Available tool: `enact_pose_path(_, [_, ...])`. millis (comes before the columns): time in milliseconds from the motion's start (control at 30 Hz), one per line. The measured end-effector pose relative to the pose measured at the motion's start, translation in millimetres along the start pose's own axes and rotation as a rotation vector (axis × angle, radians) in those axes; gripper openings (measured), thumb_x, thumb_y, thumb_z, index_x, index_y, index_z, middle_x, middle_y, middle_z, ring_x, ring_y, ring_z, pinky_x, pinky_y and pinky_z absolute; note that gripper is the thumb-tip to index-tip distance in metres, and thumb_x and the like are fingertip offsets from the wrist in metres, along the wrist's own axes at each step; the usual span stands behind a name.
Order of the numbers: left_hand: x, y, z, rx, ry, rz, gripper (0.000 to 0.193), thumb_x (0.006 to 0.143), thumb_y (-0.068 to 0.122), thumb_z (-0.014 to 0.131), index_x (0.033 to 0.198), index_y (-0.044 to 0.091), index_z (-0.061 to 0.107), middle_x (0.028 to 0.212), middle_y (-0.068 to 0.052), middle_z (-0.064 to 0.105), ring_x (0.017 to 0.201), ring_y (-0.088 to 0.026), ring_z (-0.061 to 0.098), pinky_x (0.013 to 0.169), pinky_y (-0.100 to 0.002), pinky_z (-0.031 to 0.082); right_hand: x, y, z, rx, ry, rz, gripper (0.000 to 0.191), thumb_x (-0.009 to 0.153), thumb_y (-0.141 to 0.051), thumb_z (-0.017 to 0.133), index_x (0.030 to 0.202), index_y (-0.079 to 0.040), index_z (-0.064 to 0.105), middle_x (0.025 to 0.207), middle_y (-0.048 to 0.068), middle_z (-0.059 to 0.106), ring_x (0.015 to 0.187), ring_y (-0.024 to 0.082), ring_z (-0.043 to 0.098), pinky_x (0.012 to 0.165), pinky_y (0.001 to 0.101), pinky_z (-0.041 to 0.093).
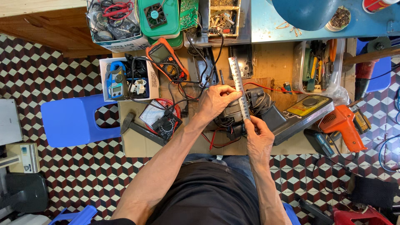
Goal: The person works on a small motor assembly at a cluttered workbench, holding the motor and using a cordless drill on it, wiping parts with a tissue, handling wires and a multimeter, and measuring components with a ruler.
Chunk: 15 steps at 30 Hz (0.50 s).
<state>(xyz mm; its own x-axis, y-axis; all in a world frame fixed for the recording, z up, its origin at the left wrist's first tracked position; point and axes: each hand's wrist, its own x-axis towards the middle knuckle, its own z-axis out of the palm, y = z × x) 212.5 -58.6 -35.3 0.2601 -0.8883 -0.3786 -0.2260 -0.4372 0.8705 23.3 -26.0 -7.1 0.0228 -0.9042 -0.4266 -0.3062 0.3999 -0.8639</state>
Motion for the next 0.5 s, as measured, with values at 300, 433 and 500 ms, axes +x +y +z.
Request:
enact_pose_path(300, [-3.4,4.5,-1.3,0.012,0.037,0.036,0.036,0.086,0.048,0.075,0.094,0.014,0.082,0.065,0.006,0.063,0.057,-0.005,0.054,0.051,-0.027,0.04,1.1,-0.9,1.2,0.031,-0.005,-0.009,0.027,0.098,-0.019,0.07,0.117,-0.002,0.074,0.079,-0.007,0.056,0.069,0.002,0.045,0.06,0.0184,0.037])
enact_pose_path(433, [-4.6,6.3,-2.6,0.009,0.036,0.027,0.036,0.085,0.048,0.075,0.095,0.014,0.082,0.065,0.006,0.063,0.058,-0.005,0.055,0.051,-0.027,0.041,0.8,-0.8,0.8,0.044,-0.015,-0.006,0.027,0.098,-0.019,0.07,0.118,-0.002,0.074,0.079,-0.007,0.056,0.069,0.002,0.045,0.06,0.0182,0.037])
enact_pose_path(500, [-4.5,6.5,-2.9,-0.002,0.025,0.021,0.036,0.086,0.048,0.075,0.095,0.014,0.082,0.064,0.006,0.063,0.058,-0.005,0.054,0.051,-0.027,0.041,0.7,-0.5,0.8,0.045,-0.014,-0.007,0.026,0.098,-0.019,0.07,0.118,-0.002,0.074,0.079,-0.007,0.056,0.069,0.002,0.045,0.059,0.0181,0.037])
